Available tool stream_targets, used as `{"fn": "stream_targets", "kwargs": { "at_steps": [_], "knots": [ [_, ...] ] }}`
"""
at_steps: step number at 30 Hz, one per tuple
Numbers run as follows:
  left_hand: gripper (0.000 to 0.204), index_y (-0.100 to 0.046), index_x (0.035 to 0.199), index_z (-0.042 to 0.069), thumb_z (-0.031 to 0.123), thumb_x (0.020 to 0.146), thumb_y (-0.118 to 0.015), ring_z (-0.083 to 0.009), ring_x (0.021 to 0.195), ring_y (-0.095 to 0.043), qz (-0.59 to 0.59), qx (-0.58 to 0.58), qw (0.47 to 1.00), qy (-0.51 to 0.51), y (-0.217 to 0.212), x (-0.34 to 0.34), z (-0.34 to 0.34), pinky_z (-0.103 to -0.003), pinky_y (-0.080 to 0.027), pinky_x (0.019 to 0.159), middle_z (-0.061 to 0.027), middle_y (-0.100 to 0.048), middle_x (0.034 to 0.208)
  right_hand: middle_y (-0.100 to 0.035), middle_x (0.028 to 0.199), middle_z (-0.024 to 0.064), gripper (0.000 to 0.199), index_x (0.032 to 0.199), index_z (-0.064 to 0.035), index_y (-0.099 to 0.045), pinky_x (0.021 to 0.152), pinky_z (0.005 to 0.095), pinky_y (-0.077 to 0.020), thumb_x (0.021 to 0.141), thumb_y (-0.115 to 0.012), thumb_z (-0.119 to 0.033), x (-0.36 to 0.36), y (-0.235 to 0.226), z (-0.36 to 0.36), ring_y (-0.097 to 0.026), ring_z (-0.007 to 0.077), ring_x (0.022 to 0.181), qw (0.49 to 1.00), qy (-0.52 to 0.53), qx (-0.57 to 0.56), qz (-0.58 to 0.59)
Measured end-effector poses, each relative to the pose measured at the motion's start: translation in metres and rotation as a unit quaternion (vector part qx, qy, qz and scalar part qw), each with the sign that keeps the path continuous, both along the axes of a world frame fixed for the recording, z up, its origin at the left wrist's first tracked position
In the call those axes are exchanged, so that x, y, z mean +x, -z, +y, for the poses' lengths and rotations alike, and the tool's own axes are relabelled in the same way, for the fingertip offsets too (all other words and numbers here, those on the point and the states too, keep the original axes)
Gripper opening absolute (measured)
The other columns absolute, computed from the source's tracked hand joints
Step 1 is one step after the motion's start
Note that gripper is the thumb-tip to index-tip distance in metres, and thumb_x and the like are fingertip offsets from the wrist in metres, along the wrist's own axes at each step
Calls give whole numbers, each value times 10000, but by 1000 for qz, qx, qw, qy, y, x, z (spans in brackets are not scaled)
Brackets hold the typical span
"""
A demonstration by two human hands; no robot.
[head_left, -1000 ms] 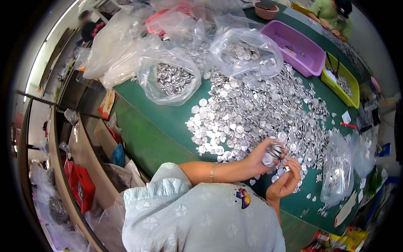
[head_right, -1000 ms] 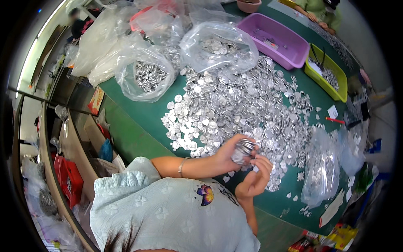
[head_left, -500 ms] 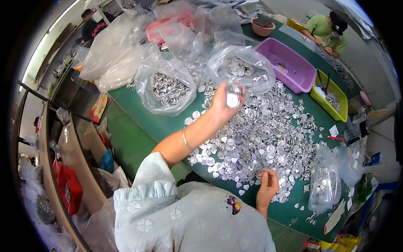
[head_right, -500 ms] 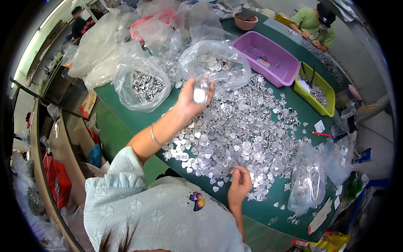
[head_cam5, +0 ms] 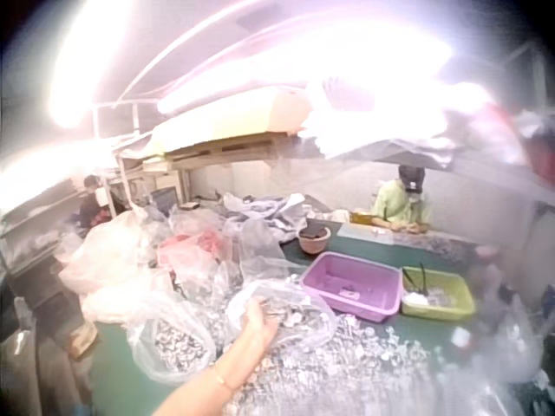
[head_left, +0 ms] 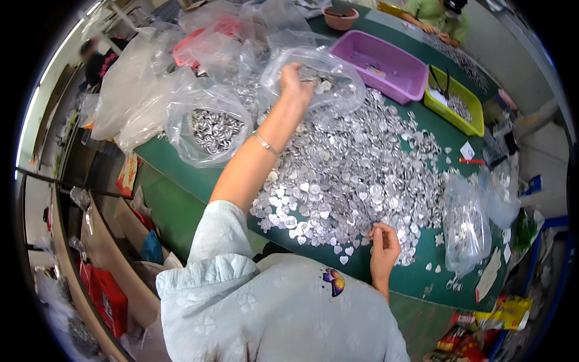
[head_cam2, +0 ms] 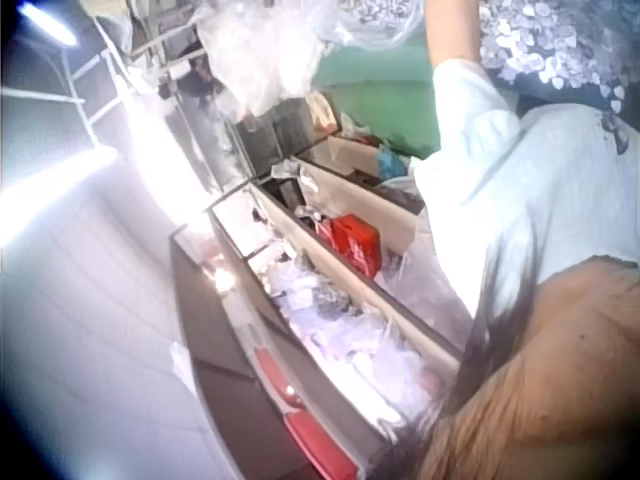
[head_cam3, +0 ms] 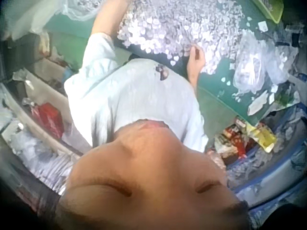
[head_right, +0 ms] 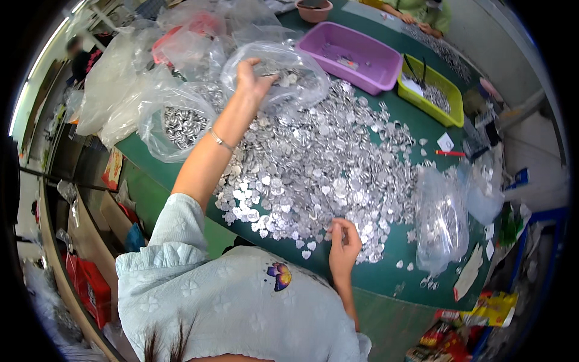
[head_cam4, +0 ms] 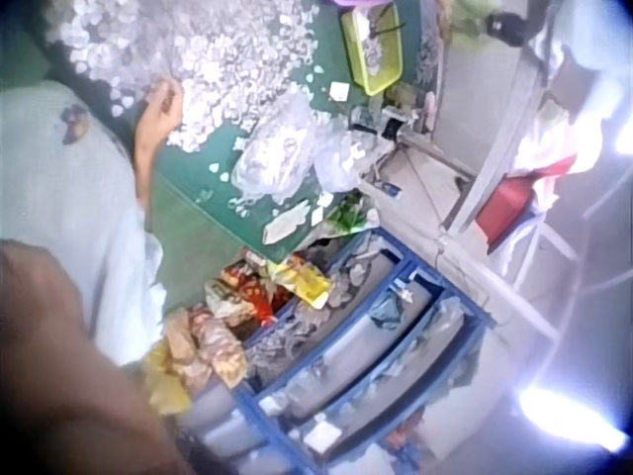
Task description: The person sorts a large pile of small silver metal discs on a green table by hand, picking them up and placing them into clear plastic bags. The person repeatedly scoops and separates the discs, organizing them into different piles and bags throughout the clip.
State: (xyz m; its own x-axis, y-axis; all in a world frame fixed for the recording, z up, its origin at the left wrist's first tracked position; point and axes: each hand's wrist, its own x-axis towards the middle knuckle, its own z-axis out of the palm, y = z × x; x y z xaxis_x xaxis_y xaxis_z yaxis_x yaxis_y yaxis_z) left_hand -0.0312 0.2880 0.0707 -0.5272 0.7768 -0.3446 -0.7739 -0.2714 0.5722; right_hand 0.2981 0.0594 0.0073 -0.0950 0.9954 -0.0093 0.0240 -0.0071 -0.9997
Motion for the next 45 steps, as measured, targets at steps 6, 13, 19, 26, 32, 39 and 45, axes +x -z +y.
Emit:
{"fn": "stream_targets", "kwargs": {
  "at_steps": [6,13,19,26,32,39,45],
  "knots": [
    [453,-327,1293,-67,30,864,-435,-309,1204,-431,195,87,969,127,-19,42,-81,-435,-375,1005,-219,-438,1266,-570,795,10,117,974,6,-594,651,197,-403,887,-542,-51,25,4,6,-514,71,715,996,76,6,-50],
    [314,-564,1125,57,49,814,-603,-277,1079,-525,705,126,577,393,39,110,-197,-387,-425,894,-97,-566,1132,-596,832,75,202,943,-13,-615,660,275,-421,745,-631,23,39,0,-1,-548,192,764,939,38,160,-303],
    [273,-582,965,72,22,706,-655,-260,1096,-471,850,90,437,280,67,124,-217,-402,-350,872,-76,-516,1103,-547,1126,111,456,1122,-15,-530,914,406,-343,700,-692,-80,-2,-6,4,-477,305,1040,894,-100,221,-376],
    [239,-579,919,77,-24,711,-642,-268,973,-511,840,18,516,165,65,101,-228,-379,-342,849,-81,-542,1000,-515,1044,107,332,1027,-31,-580,867,405,-333,718,-681,-102,0,15,3,-467,294,976,886,-70,235,-394],
    [334,-584,1025,96,17,707,-649,-242,989,-496,850,47,487,193,66,127,-233,-391,-331,817,-62,-528,1048,-497,916,101,322,988,-43,-597,830,361,-349,680,-693,-48,5,10,4,-480,284,898,888,3,197,-415],
    [303,-561,1003,77,57,716,-655,-246,936,-496,853,42,451,261,73,146,-226,-388,-318,789,-64,-523,1012,-529,925,124,288,971,-19,-585,694,314,-424,699,-680,-15,16,10,7,-525,254,783,942,12,157,-298],
    [246,-561,946,66,8,720,-640,-254,917,-506,830,75,479,275,72,143,-223,-367,-356,766,-80,-504,985,-592,784,39,155,1000,7,-578,650,237,-448,854,-588,-41,26,3,8,-551,106,722,991,80,-80,76]
  ]
}}
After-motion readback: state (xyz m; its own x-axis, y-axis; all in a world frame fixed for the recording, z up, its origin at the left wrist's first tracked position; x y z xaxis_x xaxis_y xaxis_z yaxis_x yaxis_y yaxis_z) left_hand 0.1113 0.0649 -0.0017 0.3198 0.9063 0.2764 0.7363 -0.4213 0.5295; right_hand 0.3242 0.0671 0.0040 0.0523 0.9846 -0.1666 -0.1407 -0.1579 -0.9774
